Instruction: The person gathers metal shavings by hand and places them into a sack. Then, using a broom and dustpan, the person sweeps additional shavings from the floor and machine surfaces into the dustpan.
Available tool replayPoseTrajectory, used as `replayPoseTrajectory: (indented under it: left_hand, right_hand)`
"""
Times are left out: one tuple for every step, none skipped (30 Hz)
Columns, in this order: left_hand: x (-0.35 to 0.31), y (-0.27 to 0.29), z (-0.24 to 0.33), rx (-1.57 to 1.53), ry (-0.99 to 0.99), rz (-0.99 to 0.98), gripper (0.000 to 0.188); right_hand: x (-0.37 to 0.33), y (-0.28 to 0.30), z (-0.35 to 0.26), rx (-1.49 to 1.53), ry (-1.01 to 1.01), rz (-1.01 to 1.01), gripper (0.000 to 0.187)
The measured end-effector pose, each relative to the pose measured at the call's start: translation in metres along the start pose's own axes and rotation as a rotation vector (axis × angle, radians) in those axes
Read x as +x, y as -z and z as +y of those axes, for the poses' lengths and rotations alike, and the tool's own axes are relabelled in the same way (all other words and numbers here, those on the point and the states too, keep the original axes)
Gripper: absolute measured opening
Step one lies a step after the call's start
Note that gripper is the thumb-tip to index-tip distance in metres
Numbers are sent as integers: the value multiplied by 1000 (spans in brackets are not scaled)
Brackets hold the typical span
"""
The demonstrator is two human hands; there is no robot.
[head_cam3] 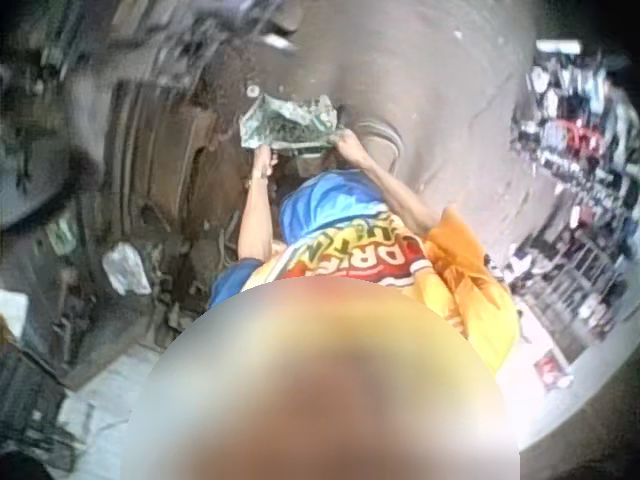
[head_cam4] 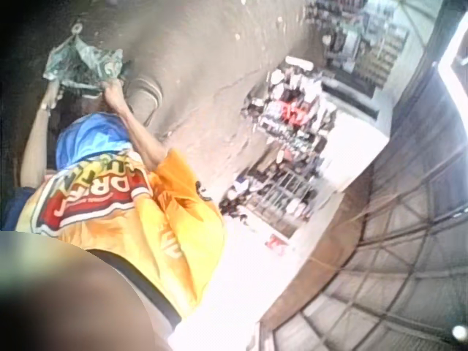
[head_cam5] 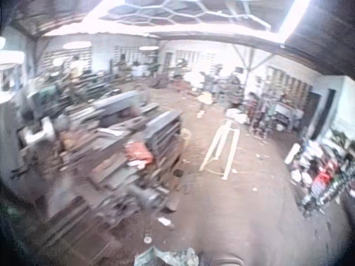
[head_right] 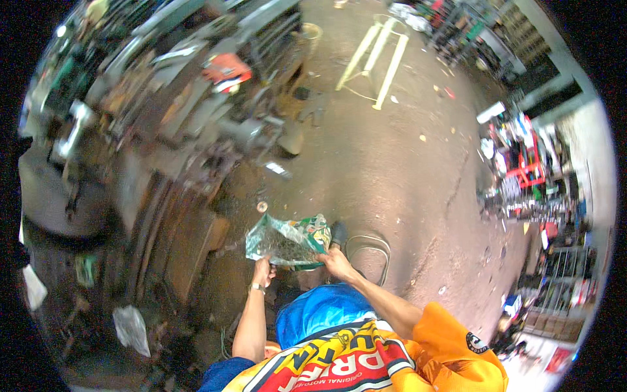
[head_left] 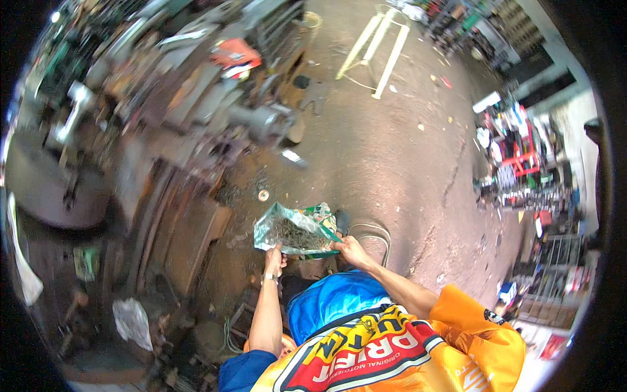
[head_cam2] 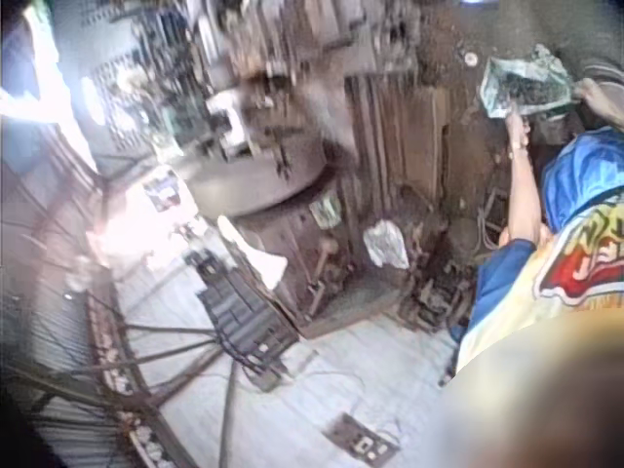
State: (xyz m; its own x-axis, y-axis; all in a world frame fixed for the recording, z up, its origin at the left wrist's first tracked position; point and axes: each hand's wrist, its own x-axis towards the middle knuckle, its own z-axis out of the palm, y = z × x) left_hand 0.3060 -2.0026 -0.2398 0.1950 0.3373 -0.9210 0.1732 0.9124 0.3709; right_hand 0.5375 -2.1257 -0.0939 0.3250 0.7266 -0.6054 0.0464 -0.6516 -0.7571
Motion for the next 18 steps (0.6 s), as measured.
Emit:
replayPoseTrajectory:
  left_hand:
    - [4, -30, -2, 2, -76, -13, 32]
    - [4, -63, -4, 28, -120, 6, 26]
    - [3, -93, -5, 83, -156, -13, 24]
    - [-2, -123, -9, 130, -165, -3, 25]
    - [-8, -161, -6, 174, -184, 6, 26]
    - [-11, -190, 5, 229, -199, 23, 27]
    - [-18, -214, 12, 234, -223, -84, 31]
    - [-22, -246, 21, 336, -260, -50, 35]
    - [-27, -276, 32, 385, -312, -96, 35]
    - [-34, -309, 41, 425, -295, -104, 36]
    - [-41, -341, 46, 498, -306, -123, 26]
    - [-48, -371, 54, 597, -333, -213, 37]
    - [-56, -399, 60, 688, -337, -242, 37]
    - [-61, -435, 68, 772, -331, -266, 36]
    - [-62, -469, 77, 827, -327, -319, 36]
    - [-61, -501, 85, 871, -312, -365, 36]
    - [-57, -535, 95, 904, -309, -426, 38]
    - [-51, -569, 105, 944, -330, -442, 39]
  right_hand:
    - [-1, 32, 6, -50, 136, 25, 29]
    - [-2, 64, 14, 35, 171, 75, 28]
    - [1, 97, 25, 169, 31, 90, 27]
    - [0, 129, 36, 305, -133, 79, 27]
    - [7, 171, 44, 298, -89, 126, 27]
    - [17, 204, 49, 309, -58, 168, 27]
    - [14, 226, 60, 333, -66, 215, 27]
    - [6, 245, 70, 316, -155, 269, 27]
    - [2, 272, 77, 379, -165, 262, 27]
    - [0, 301, 84, 454, -128, 305, 27]
    - [-10, 327, 94, 502, -146, 337, 27]
    - [-23, 351, 102, 563, -144, 351, 26]
    - [-32, 372, 106, 706, -126, 353, 23]
    - [-37, 400, 109, 712, -141, 470, 22]
    - [-44, 421, 111, 734, -135, 556, 22]
    - [-49, 436, 111, 730, -175, 649, 22]
    - [-48, 447, 109, 785, -190, 784, 22]
    - [-46, 461, 108, 913, -122, 776, 22]
